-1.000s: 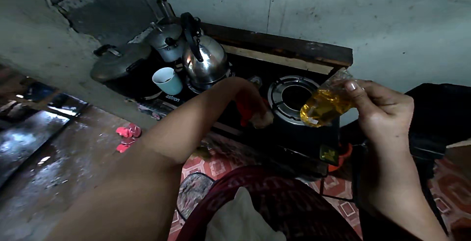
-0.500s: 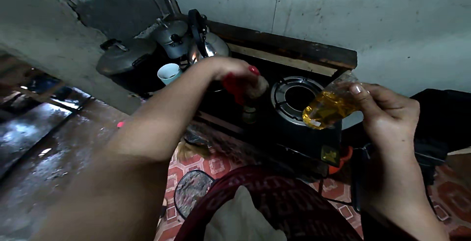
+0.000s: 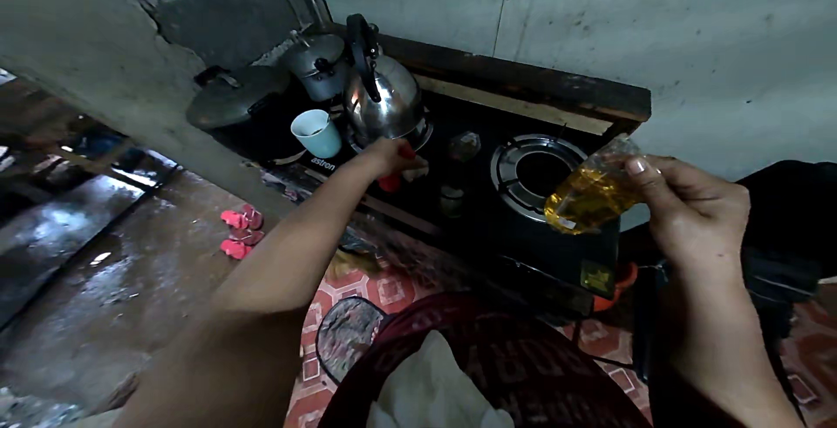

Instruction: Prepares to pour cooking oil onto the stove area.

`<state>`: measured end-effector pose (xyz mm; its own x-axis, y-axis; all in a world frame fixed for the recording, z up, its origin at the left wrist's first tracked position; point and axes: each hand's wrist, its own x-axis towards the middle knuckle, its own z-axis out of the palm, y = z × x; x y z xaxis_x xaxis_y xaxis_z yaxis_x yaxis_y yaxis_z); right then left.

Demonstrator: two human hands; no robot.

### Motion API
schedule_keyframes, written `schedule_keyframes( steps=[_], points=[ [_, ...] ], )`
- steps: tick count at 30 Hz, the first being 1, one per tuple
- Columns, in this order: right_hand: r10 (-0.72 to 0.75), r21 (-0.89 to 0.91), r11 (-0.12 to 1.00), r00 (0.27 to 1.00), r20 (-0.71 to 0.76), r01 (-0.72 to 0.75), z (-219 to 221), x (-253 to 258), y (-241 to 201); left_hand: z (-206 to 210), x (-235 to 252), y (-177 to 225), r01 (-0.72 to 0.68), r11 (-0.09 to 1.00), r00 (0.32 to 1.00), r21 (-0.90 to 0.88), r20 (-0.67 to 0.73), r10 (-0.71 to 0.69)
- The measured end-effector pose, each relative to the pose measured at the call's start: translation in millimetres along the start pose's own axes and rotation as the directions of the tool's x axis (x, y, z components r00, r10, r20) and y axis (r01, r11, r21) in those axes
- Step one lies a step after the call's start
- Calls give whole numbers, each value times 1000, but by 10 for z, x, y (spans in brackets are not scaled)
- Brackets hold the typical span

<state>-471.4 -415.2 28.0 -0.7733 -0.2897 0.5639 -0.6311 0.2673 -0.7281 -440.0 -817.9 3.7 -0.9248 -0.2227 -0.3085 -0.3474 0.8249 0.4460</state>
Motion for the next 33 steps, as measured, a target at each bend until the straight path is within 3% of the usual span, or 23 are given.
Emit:
schedule_keyframes(
  steps=[3,5,7,9,11,14,22,33],
  points=[
    [-9,9,1000,1000,3,9,50,28,-20,-178,-180,318,-195,971,972,142,-103,210],
    [-4,12,1000,1000,12,4,94,39,-25,-156,-250,573,-343,918,933,197,-38,357],
    [-19,26,999,1000,24,18,132,45,-16,-35,-270,848,-306,889,951,342,148,271],
    [-31,49,998,999,28,29,155,46,-23,116,-247,1060,-194,847,961,494,267,65],
    [-33,59,998,999,17,32,157,45,-38,231,-200,1136,-142,813,950,565,309,-50],
    [-25,49,999,1000,5,25,127,30,-32,345,-142,1125,-152,795,960,588,280,-23],
    [6,22,1000,1000,-26,-6,95,-42,21,403,-88,960,-200,812,973,548,209,98],
    [-36,28,999,999,21,35,192,97,-44,-629,-270,805,-259,938,966,231,89,245]
  ],
)
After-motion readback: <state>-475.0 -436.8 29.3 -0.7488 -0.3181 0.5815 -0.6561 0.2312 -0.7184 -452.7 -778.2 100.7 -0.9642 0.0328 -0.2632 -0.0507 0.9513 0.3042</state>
